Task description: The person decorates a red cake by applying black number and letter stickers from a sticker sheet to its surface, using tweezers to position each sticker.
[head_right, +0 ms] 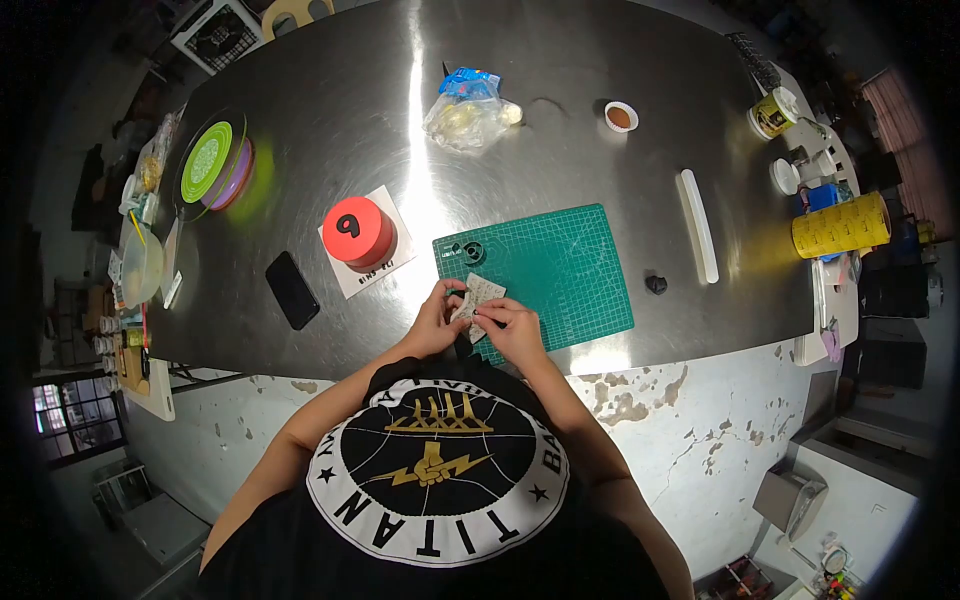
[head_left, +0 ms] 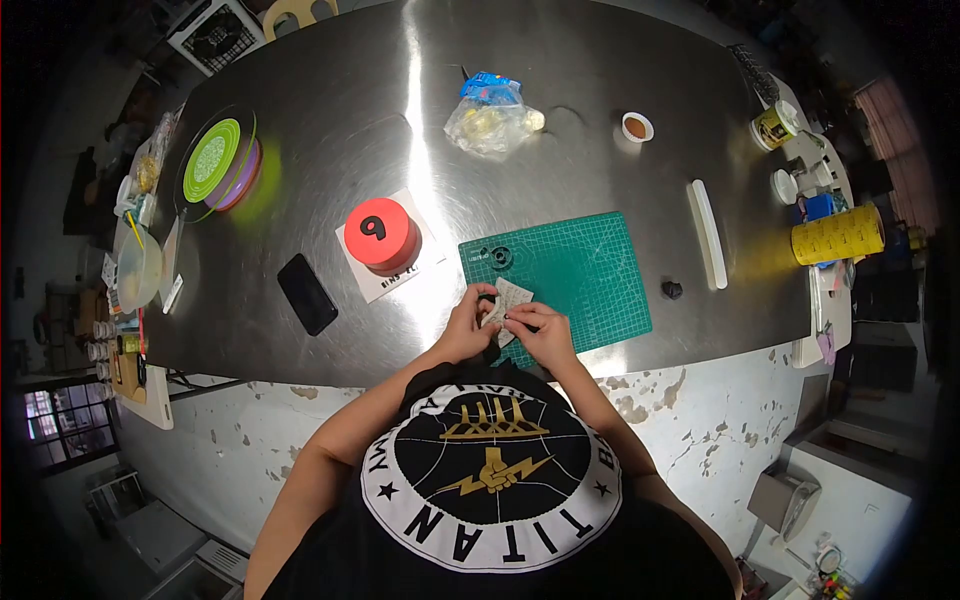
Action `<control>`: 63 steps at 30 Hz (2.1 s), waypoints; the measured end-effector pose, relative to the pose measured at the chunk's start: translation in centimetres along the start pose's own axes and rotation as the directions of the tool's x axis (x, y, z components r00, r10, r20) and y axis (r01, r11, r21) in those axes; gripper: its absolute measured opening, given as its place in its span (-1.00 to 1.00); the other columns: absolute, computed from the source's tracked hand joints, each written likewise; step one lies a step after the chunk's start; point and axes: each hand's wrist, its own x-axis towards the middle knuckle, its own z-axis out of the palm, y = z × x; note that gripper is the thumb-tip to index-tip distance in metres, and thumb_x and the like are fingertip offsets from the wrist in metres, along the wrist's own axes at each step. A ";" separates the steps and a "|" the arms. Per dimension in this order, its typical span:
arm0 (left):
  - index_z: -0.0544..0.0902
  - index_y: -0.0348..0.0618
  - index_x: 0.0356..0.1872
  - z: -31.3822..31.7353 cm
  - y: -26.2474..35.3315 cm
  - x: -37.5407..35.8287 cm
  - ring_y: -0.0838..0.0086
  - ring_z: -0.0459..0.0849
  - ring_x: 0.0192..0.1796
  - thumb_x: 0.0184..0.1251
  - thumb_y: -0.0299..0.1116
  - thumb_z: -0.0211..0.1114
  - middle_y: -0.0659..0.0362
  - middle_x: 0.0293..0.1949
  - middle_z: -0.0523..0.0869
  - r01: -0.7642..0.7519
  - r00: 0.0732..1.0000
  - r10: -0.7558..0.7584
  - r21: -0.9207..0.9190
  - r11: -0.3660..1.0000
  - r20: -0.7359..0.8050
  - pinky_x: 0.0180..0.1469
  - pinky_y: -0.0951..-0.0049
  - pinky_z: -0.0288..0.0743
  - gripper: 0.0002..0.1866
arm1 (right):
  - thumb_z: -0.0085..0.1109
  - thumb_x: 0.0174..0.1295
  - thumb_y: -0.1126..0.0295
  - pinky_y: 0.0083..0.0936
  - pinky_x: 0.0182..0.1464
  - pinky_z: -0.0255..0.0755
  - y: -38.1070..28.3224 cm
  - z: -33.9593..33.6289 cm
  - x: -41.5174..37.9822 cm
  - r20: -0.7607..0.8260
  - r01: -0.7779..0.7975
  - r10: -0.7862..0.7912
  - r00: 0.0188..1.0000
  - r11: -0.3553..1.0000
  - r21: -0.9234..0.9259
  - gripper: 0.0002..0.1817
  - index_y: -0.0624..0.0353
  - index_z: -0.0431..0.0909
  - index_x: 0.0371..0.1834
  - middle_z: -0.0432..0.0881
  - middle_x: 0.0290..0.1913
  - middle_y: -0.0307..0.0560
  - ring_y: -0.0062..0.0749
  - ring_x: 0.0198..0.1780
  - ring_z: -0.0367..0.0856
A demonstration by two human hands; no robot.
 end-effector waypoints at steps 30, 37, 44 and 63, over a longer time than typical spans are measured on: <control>0.46 -0.24 -0.18 -9.0 -0.5 -5.2 0.66 0.44 -0.55 0.01 -0.43 0.31 0.22 -0.50 0.59 0.038 0.986 0.016 0.315 0.948 -0.166 -0.46 0.65 0.32 -0.67 | 0.19 0.10 0.37 -0.68 -0.48 0.34 -2.8 9.8 6.1 0.083 -0.313 0.303 0.950 0.900 0.304 -0.81 0.30 0.61 -0.35 0.59 -0.55 -0.19 -0.66 -0.54 0.46; 0.51 -0.27 -0.24 -13.9 -1.4 -8.3 0.72 0.39 -0.54 0.04 -0.50 0.24 0.31 -0.56 0.52 0.083 0.970 -0.054 0.116 0.990 -0.235 -0.45 0.69 0.29 -0.78 | 0.23 0.00 0.33 -0.62 -0.45 0.38 -3.7 13.3 8.5 -0.094 -0.237 0.234 0.968 0.971 -0.025 -0.81 0.25 0.63 -0.43 0.60 -0.59 -0.13 -0.58 -0.55 0.52; 0.50 -0.28 -0.22 -15.8 -0.8 -8.6 0.75 0.37 -0.53 0.07 -0.48 0.25 0.33 -0.55 0.51 0.111 0.983 -0.085 0.157 0.981 -0.161 -0.45 0.72 0.26 -0.77 | 0.26 -0.03 0.33 -0.62 -0.46 0.38 -3.7 13.8 9.2 -0.156 -0.266 0.255 0.954 0.962 -0.059 -0.80 0.26 0.63 -0.44 0.60 -0.60 -0.16 -0.61 -0.56 0.50; 0.50 -0.30 -0.23 -16.3 -0.6 -8.5 0.72 0.38 -0.52 0.08 -0.47 0.20 0.30 -0.56 0.48 0.106 0.991 -0.088 0.189 0.976 -0.104 -0.43 0.69 0.28 -0.78 | 0.17 -0.02 0.49 -0.52 -0.47 0.38 -4.3 14.1 8.7 -0.173 -0.086 0.055 0.983 0.981 -0.175 -0.87 0.25 0.59 -0.37 0.54 -0.59 -0.06 -0.41 -0.59 0.50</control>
